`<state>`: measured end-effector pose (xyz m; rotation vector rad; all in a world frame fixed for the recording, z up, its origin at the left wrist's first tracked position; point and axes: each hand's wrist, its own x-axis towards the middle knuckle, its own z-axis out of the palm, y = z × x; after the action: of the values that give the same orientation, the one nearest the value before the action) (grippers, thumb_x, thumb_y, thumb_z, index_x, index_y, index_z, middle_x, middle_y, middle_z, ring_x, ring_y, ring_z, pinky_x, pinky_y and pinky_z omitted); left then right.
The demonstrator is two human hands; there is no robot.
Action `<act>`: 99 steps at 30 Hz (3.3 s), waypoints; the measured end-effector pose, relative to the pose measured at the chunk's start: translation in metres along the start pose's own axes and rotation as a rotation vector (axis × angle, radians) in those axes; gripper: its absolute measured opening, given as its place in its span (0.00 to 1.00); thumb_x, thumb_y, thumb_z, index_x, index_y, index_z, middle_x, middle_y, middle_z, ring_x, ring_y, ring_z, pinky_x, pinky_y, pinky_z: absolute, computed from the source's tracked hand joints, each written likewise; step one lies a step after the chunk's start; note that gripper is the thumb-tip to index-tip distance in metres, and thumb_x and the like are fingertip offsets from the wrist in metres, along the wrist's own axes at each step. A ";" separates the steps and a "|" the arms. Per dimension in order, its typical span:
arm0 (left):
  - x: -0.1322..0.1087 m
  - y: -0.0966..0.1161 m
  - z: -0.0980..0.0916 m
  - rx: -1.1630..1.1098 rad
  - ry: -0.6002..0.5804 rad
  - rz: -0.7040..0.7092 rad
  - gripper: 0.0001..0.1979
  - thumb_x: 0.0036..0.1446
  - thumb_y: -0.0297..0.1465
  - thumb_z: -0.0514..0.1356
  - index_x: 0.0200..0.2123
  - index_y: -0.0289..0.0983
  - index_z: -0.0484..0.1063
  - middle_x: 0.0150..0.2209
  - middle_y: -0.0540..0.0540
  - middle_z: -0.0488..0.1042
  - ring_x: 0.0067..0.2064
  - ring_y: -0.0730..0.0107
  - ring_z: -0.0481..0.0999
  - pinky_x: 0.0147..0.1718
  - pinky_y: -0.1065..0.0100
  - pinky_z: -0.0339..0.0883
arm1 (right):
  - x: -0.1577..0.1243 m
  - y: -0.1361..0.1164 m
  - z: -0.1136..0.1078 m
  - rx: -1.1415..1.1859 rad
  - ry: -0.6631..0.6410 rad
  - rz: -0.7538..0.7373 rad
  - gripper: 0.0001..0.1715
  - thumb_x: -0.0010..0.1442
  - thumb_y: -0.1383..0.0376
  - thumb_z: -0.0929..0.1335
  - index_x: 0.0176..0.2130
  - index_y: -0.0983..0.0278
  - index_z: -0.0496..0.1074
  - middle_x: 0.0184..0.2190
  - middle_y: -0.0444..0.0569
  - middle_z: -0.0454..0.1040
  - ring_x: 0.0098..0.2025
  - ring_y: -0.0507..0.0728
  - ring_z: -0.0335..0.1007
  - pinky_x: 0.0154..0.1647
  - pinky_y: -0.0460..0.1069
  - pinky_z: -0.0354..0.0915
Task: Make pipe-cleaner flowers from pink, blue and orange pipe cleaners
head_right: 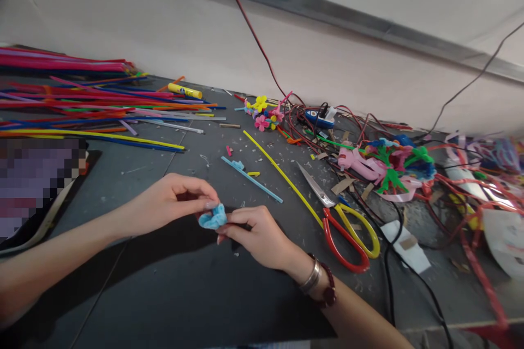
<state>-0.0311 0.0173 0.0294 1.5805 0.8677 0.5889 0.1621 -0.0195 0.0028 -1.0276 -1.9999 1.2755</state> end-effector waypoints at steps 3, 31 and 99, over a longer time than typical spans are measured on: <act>0.001 -0.004 -0.001 -0.013 0.011 0.003 0.08 0.51 0.33 0.59 0.31 0.36 0.76 0.28 0.47 0.77 0.30 0.70 0.74 0.30 0.73 0.68 | 0.001 0.000 0.000 0.028 0.042 -0.002 0.11 0.58 0.68 0.64 0.27 0.65 0.73 0.26 0.44 0.74 0.31 0.50 0.70 0.35 0.43 0.63; 0.001 -0.007 0.006 0.054 0.157 -0.005 0.07 0.50 0.33 0.60 0.29 0.36 0.75 0.25 0.50 0.76 0.27 0.74 0.73 0.25 0.77 0.65 | 0.000 0.010 0.004 -0.188 0.113 -0.096 0.10 0.58 0.71 0.63 0.29 0.65 0.72 0.25 0.44 0.70 0.30 0.50 0.68 0.33 0.43 0.61; 0.003 -0.013 0.017 0.067 0.270 0.077 0.08 0.52 0.33 0.58 0.30 0.35 0.76 0.30 0.48 0.78 0.33 0.68 0.75 0.33 0.72 0.69 | -0.002 0.017 0.010 -0.319 0.238 -0.123 0.11 0.60 0.68 0.62 0.28 0.64 0.70 0.24 0.45 0.69 0.29 0.51 0.65 0.32 0.45 0.61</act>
<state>-0.0190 0.0105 0.0128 1.6236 1.0389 0.8496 0.1603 -0.0218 -0.0165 -1.1218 -2.0813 0.7463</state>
